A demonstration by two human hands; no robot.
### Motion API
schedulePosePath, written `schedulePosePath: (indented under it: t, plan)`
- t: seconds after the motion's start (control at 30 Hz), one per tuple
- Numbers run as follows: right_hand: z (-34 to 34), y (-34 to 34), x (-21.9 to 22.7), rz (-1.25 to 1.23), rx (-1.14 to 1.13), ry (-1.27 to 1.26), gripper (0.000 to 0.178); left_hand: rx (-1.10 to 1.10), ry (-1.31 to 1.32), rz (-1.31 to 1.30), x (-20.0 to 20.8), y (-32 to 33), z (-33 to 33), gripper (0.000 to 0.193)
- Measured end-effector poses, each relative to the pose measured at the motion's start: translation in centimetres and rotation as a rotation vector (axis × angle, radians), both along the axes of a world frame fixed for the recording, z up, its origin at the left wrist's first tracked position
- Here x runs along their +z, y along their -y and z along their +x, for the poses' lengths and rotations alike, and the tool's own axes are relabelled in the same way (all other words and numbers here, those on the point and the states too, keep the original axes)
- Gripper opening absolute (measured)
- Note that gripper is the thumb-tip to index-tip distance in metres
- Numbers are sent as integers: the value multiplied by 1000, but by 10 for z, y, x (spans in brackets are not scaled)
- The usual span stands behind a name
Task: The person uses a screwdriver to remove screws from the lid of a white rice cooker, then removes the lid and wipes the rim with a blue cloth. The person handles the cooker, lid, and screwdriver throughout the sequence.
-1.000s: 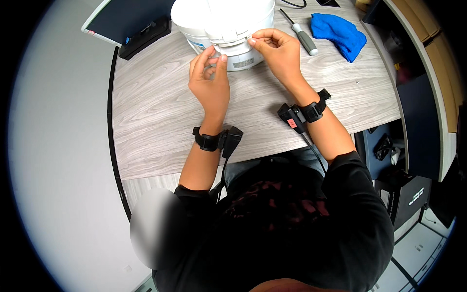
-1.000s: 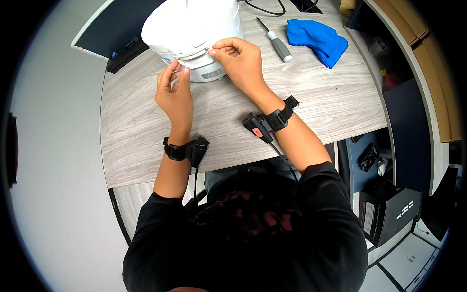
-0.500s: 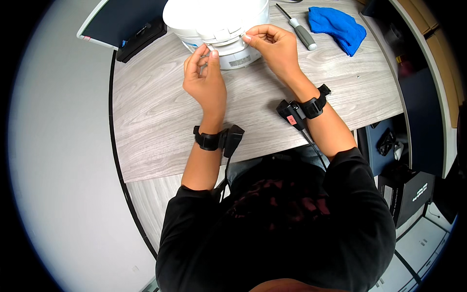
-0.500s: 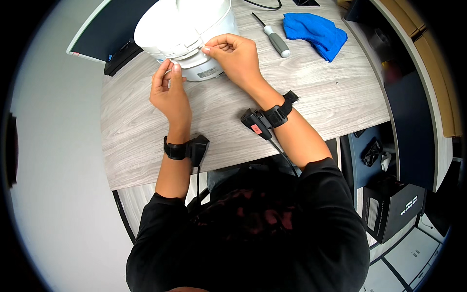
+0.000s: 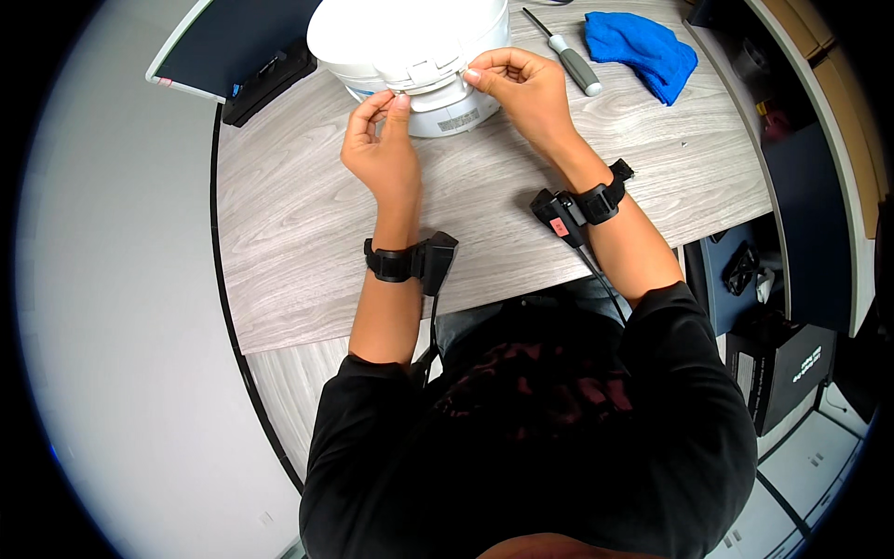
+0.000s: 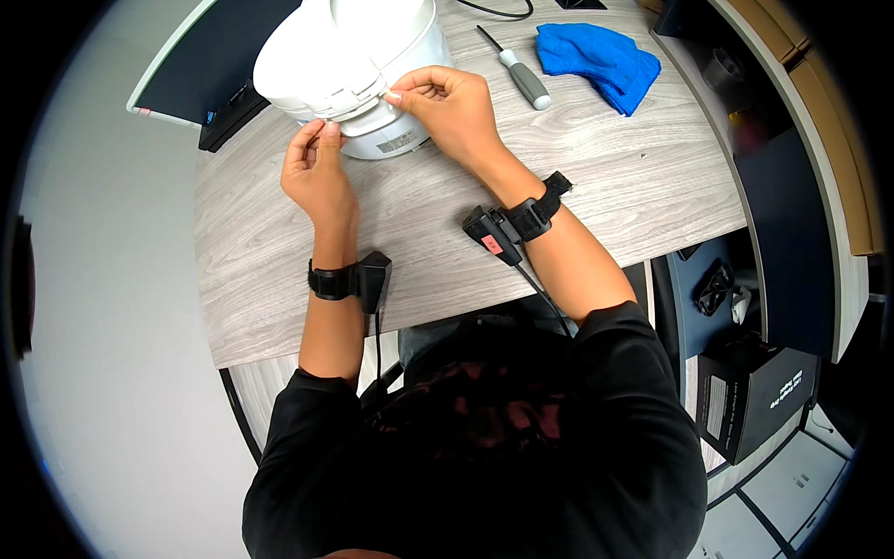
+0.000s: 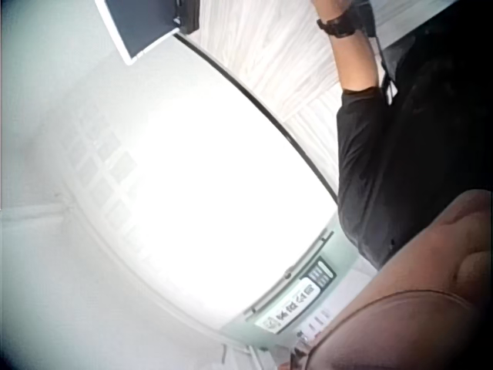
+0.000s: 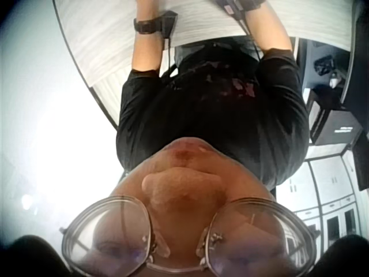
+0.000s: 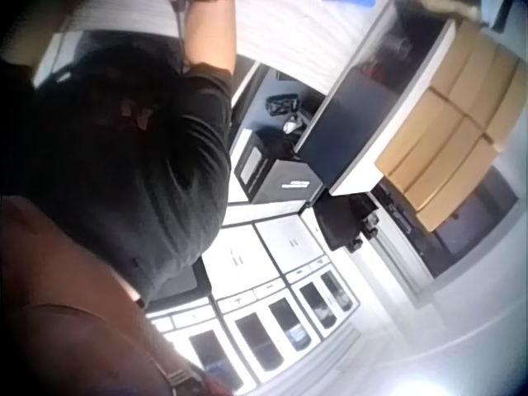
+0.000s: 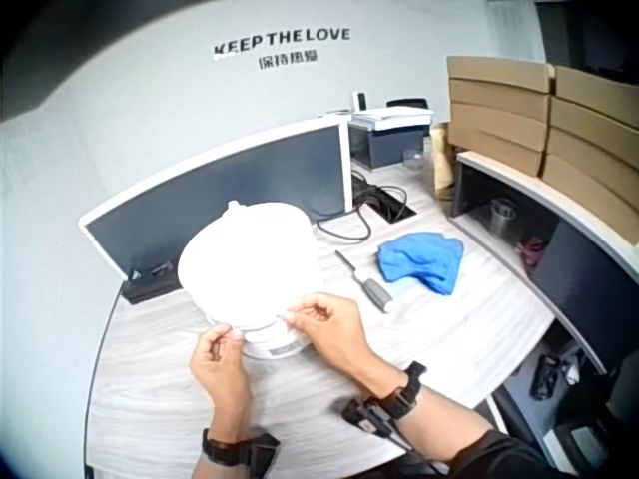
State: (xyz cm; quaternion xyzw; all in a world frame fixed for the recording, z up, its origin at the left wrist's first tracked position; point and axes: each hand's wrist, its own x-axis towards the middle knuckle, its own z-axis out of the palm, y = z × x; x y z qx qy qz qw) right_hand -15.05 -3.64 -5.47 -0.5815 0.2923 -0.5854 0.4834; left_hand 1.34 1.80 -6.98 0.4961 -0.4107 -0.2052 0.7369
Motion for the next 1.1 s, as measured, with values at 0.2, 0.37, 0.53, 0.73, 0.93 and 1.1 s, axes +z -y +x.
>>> schedulePosePath:
  t: [0.2, 0.37, 0.53, 0.73, 0.93, 1.1]
  plan:
    - [-2, -2, -2, -11, 65, 4, 11, -86, -62, -75, -1, -1, 4, 14]
    - [-5, -1, -4, -30, 99, -30, 10, -180, -40, -67, -4, -3, 15, 18]
    - [-2, -3, -5, -59, 61, -52, 10, -219, -52, -72, -7, -4, 18, 22]
    - [-1, 0, -8, -116, 43, -50, 9, -219, -36, -75, -8, -4, 20, 22]
    - [-3, -2, -5, -165, 77, -35, 8, -246, -4, -120, -12, -6, 25, 20]
    - [-2, -4, -2, -69, 96, 13, 12, -259, -5, -131, -5, -4, 24, 24]
